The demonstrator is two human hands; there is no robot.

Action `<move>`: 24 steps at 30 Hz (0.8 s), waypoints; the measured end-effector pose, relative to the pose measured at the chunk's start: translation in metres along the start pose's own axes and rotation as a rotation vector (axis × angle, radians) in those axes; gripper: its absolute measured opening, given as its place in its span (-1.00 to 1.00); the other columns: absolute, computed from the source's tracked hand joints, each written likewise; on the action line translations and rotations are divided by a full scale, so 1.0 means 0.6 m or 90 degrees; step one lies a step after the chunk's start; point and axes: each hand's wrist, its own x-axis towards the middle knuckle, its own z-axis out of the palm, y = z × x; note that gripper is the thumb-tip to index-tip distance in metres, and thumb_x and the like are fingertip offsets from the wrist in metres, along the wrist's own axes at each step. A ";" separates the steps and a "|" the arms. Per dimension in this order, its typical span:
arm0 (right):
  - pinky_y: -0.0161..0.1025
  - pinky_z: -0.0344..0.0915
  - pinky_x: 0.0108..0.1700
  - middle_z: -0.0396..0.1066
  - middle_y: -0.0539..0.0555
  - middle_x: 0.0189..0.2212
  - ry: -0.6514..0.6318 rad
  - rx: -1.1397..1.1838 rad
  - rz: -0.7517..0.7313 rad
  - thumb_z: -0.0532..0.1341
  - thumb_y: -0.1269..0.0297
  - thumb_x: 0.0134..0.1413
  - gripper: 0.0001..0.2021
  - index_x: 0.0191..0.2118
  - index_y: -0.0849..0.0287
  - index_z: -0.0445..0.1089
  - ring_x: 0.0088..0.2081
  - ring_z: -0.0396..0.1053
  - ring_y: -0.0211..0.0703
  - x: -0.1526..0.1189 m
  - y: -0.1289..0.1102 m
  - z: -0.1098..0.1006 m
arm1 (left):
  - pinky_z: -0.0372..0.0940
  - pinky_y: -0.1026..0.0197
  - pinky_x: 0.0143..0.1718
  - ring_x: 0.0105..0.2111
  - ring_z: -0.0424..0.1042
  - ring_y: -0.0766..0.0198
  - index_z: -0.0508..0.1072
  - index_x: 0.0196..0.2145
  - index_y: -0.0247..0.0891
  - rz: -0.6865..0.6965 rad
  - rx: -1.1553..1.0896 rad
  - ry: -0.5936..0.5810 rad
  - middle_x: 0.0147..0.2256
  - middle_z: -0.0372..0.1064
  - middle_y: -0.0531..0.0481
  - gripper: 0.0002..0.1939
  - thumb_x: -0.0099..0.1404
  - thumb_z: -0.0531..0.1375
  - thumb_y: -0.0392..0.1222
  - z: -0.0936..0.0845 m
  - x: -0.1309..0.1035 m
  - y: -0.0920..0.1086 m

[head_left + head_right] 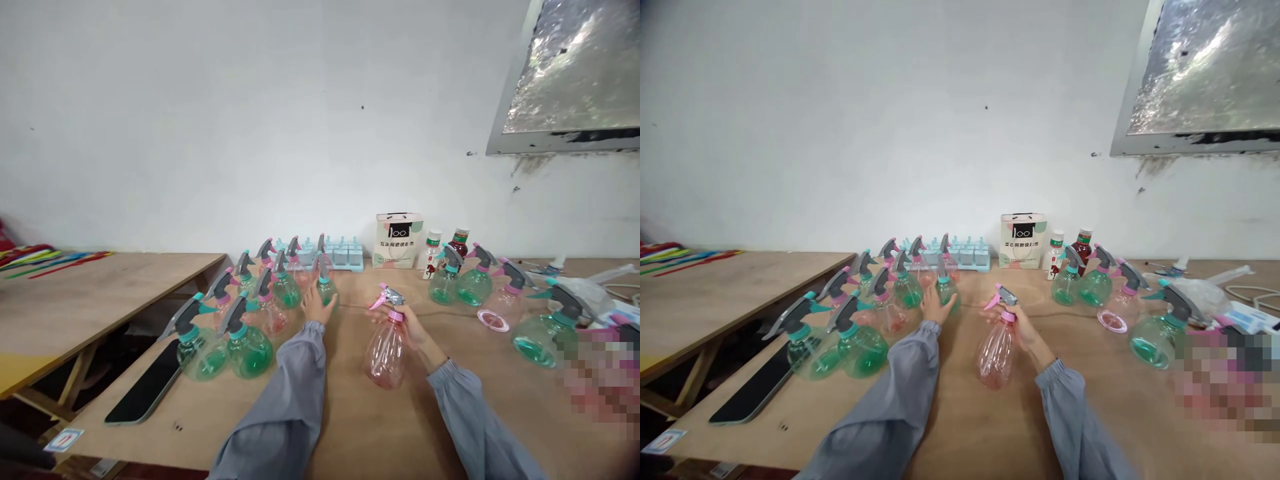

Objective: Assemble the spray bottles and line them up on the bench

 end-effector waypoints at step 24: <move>-0.13 0.34 -0.23 0.46 0.10 -0.57 0.068 -0.176 -0.141 0.14 -0.20 0.00 -0.56 -0.51 0.09 0.44 -0.35 0.45 -0.01 0.031 0.002 0.050 | 0.15 -0.15 0.13 0.08 0.36 -0.08 0.25 0.17 -0.26 0.176 0.002 0.019 0.04 0.38 -0.28 -0.29 0.14 0.25 0.11 -0.020 -0.080 -0.064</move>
